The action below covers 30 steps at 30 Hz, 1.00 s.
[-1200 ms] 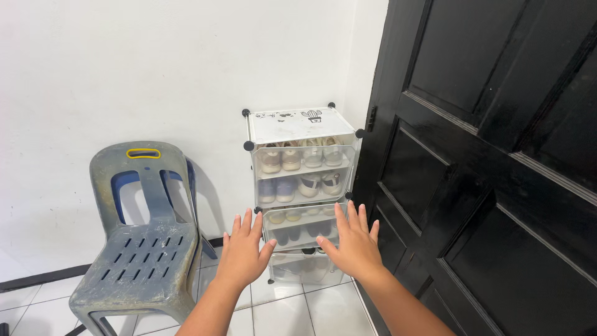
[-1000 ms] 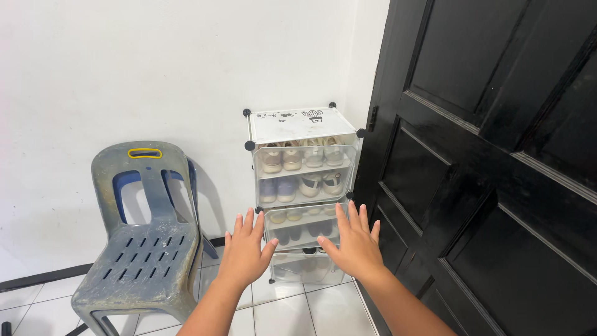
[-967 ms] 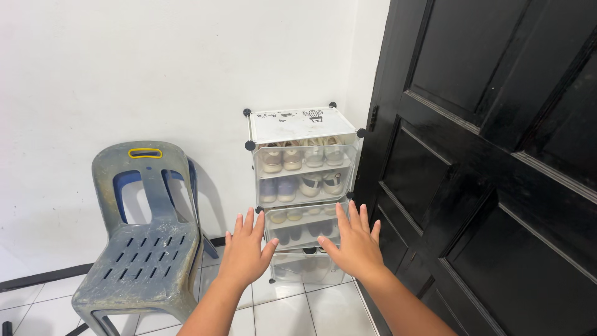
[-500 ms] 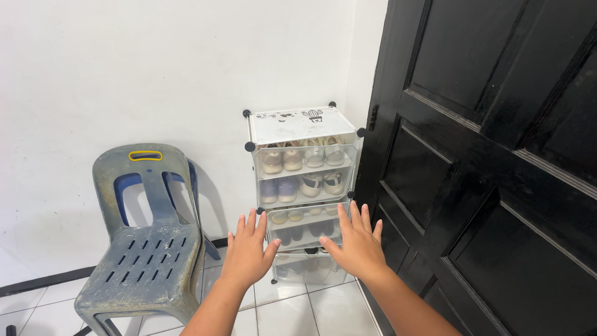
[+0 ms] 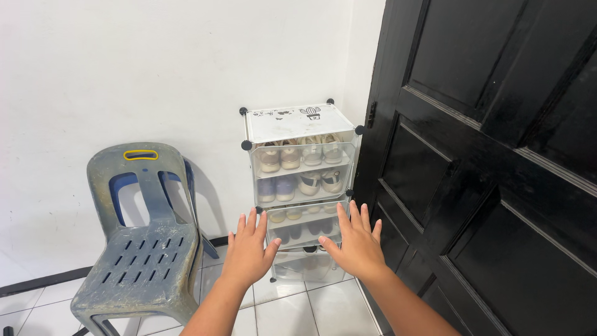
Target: The person removes multiple pairs of shoes from a transparent shoe rack and places them on the floor. Then the person returns the shoes to the rack, arranging them on the shelves.
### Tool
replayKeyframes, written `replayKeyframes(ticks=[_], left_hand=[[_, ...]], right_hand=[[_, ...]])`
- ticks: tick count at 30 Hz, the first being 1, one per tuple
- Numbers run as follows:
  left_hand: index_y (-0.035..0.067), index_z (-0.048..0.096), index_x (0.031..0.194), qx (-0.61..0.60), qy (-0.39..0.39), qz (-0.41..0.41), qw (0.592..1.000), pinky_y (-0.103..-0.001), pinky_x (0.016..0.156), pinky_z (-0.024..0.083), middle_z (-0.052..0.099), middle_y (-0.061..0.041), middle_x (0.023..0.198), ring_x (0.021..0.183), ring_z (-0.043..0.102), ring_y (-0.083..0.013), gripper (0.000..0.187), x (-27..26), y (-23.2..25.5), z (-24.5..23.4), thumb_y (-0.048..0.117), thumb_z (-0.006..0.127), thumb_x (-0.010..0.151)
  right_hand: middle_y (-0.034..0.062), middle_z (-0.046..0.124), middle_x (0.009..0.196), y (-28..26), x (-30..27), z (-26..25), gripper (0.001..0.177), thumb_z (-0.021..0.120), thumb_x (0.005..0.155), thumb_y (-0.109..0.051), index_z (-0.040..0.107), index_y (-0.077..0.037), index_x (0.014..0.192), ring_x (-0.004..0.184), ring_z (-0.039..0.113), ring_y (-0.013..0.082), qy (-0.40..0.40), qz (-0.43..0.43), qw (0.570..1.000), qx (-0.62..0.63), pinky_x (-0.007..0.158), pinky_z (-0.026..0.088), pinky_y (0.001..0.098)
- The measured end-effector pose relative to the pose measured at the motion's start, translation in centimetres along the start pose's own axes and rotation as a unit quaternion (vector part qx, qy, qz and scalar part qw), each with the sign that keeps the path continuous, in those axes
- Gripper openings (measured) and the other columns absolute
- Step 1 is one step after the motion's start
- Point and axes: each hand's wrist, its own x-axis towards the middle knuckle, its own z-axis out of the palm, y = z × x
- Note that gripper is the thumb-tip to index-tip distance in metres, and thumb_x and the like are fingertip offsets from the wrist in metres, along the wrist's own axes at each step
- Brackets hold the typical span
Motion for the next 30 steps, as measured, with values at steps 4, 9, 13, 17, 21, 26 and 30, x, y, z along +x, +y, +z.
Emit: replayKeyframes(ticks=[4, 9, 13, 17, 21, 26, 30], left_hand=[[0.015, 0.03, 0.157, -0.006, 0.003, 0.004, 1.0, -0.061, 0.12, 0.02, 0.015, -0.012, 0.168, 0.155, 0.011, -0.0365, 0.076, 0.4, 0.0, 0.2, 0.05, 0.057, 0.095], [0.016, 0.03, 0.157, -0.003, -0.001, -0.005, 1.0, -0.061, 0.12, 0.02, 0.015, -0.012, 0.168, 0.155, 0.011, -0.036, 0.076, 0.8, 0.0, 0.1, 0.05, 0.057, 0.095], [0.016, 0.032, 0.157, -0.006, 0.006, 0.0, 1.0, -0.061, 0.12, 0.021, 0.016, -0.012, 0.168, 0.155, 0.012, -0.0363, 0.075, 1.3, 0.0, 0.3, 0.049, 0.058, 0.094], [0.016, 0.032, 0.157, -0.006, 0.003, 0.0, 1.0, -0.061, 0.12, 0.021, 0.017, -0.012, 0.168, 0.155, 0.013, -0.0368, 0.075, 1.7, 0.1, 0.7, 0.049, 0.058, 0.094], [0.016, 0.031, 0.157, -0.001, 0.003, 0.002, 1.0, -0.062, 0.119, 0.021, 0.016, -0.013, 0.168, 0.155, 0.013, -0.0374, 0.076, 2.3, 0.3, 1.2, 0.049, 0.058, 0.095], [0.016, 0.031, 0.157, -0.011, 0.016, -0.001, 1.0, -0.063, 0.118, 0.023, 0.017, -0.013, 0.168, 0.154, 0.015, -0.0381, 0.076, 3.6, 0.6, 2.1, 0.049, 0.058, 0.094], [0.015, 0.032, 0.157, -0.02, 0.037, -0.01, 0.999, -0.064, 0.117, 0.024, 0.019, -0.014, 0.167, 0.154, 0.017, -0.0392, 0.076, 4.8, 0.6, 2.8, 0.049, 0.058, 0.094]], right_hand=[[0.0202, 0.011, 0.167, 0.2, 0.3, 0.1, 0.094, 0.064, 0.088, -0.058, 0.022, -0.013, 0.159, 0.157, -0.003, 0.0374, 0.003, -0.004, 1.0, -0.001, 0.12, 0.0, 0.0653], [0.0182, 0.011, 0.168, 0.3, 0.9, 0.2, 0.095, 0.065, 0.087, -0.058, 0.022, -0.013, 0.159, 0.157, -0.003, 0.0361, -0.001, 0.001, 1.0, 0.002, 0.12, 0.0, 0.0651], [0.0184, 0.011, 0.168, 0.4, 1.2, 0.4, 0.095, 0.065, 0.087, -0.058, 0.022, -0.014, 0.159, 0.157, -0.002, 0.0362, 0.006, -0.001, 1.0, 0.005, 0.12, 0.001, 0.0648], [0.0179, 0.011, 0.168, 0.9, 1.7, 0.5, 0.095, 0.065, 0.087, -0.058, 0.022, -0.014, 0.159, 0.157, -0.003, 0.0358, -0.001, 0.005, 1.0, 0.006, 0.12, 0.0, 0.0648], [0.0182, 0.011, 0.168, 1.6, 2.2, 0.6, 0.095, 0.064, 0.087, -0.058, 0.021, -0.014, 0.16, 0.157, -0.003, 0.0361, 0.001, 0.004, 1.0, 0.005, 0.12, 0.0, 0.0649], [0.0189, 0.011, 0.168, 3.0, 3.1, 0.6, 0.095, 0.064, 0.088, -0.058, 0.022, -0.014, 0.16, 0.157, -0.002, 0.0369, 0.002, 0.004, 1.0, 0.005, 0.12, 0.0, 0.0655], [0.0197, 0.012, 0.167, 4.5, 4.1, 0.6, 0.095, 0.065, 0.087, -0.058, 0.022, -0.013, 0.159, 0.157, -0.001, 0.0378, 0.011, -0.005, 1.0, 0.004, 0.119, 0.001, 0.0665]])
